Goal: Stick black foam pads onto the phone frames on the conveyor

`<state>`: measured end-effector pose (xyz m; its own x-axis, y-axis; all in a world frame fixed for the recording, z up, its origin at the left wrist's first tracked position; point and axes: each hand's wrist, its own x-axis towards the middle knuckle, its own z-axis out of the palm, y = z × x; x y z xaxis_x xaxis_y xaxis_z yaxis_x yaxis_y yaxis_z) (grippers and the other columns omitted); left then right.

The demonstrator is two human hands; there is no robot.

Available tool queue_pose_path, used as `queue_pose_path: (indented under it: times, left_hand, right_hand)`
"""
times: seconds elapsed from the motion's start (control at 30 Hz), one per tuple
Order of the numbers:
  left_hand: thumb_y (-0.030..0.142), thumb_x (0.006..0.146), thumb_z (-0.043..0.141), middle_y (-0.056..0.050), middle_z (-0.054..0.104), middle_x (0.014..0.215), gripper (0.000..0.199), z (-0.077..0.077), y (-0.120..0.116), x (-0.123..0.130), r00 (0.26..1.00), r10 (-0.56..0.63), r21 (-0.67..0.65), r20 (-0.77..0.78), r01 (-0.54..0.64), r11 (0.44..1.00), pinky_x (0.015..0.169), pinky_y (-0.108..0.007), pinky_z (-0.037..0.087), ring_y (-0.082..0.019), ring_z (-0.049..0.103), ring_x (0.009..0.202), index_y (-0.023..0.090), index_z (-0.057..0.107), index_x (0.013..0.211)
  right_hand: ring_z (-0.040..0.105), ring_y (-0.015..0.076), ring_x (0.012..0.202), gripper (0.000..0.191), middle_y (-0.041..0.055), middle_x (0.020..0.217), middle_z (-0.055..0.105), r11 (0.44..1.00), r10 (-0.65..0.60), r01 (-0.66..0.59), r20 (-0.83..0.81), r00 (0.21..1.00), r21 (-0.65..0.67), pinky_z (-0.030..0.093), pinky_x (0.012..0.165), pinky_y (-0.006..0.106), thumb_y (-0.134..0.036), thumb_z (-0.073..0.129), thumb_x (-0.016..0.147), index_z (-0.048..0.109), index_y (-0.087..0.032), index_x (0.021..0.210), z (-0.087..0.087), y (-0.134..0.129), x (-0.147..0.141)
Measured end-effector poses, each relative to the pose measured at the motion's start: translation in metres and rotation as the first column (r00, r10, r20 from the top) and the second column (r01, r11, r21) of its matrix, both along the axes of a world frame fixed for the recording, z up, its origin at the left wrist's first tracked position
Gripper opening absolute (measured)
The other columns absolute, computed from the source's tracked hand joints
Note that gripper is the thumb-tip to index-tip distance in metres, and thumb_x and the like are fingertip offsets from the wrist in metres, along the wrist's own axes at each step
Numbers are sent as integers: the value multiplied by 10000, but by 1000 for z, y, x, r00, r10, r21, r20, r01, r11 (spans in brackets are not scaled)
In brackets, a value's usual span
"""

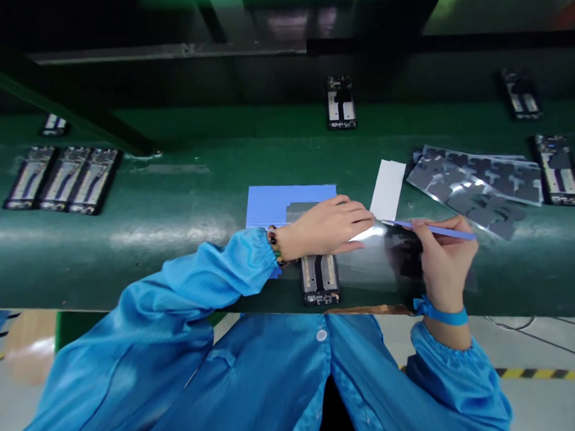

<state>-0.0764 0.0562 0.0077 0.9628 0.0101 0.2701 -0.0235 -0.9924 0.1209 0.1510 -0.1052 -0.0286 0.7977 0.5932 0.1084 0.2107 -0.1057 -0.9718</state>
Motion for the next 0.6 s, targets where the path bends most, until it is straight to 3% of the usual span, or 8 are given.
queue_pose_path:
  times: [0.1, 0.27, 0.47, 0.6]
  left_hand:
    - [477, 1185, 565, -165, 729, 1533, 466, -6, 5, 15, 998, -17, -32, -56, 15, 999, 1115, -438, 502, -299, 689, 1393, 129, 715, 1457]
    - [510, 1193, 532, -164, 721, 1543, 509, -15, 9, 19, 994, -48, -74, -99, 40, 996, 1104, -436, 498, -310, 675, 1413, 136, 686, 1501]
    - [505, 1154, 624, -176, 749, 1482, 504, -15, 8, 21, 998, -43, -107, -56, 37, 994, 1067, -443, 486, -316, 692, 1357, 140, 699, 1494]
    - [507, 1178, 563, -181, 734, 1519, 525, -15, 7, 25, 996, -35, -91, -88, 27, 996, 1100, -468, 476, -322, 679, 1377, 125, 680, 1518]
  right_hand:
    - [791, 218, 850, 441, -24, 848, 781, 1000, 9, -9, 0, 1000, 14, 649, 926, 436, -440, 967, 820, 560, -269, 840, -2, -1, -1]
    - [790, 218, 856, 449, -24, 842, 774, 999, 30, -30, -14, 999, 33, 648, 915, 429, -463, 967, 829, 566, -262, 846, 0, -1, -5]
    - [800, 211, 871, 468, -4, 883, 789, 999, 54, -54, -32, 998, 2, 660, 932, 429, -502, 966, 841, 571, -252, 833, 1, 0, -7]
    - [802, 197, 861, 465, -11, 878, 794, 997, 35, -28, -97, 995, 74, 667, 951, 420, -439, 981, 827, 554, -255, 825, 5, 0, -5]
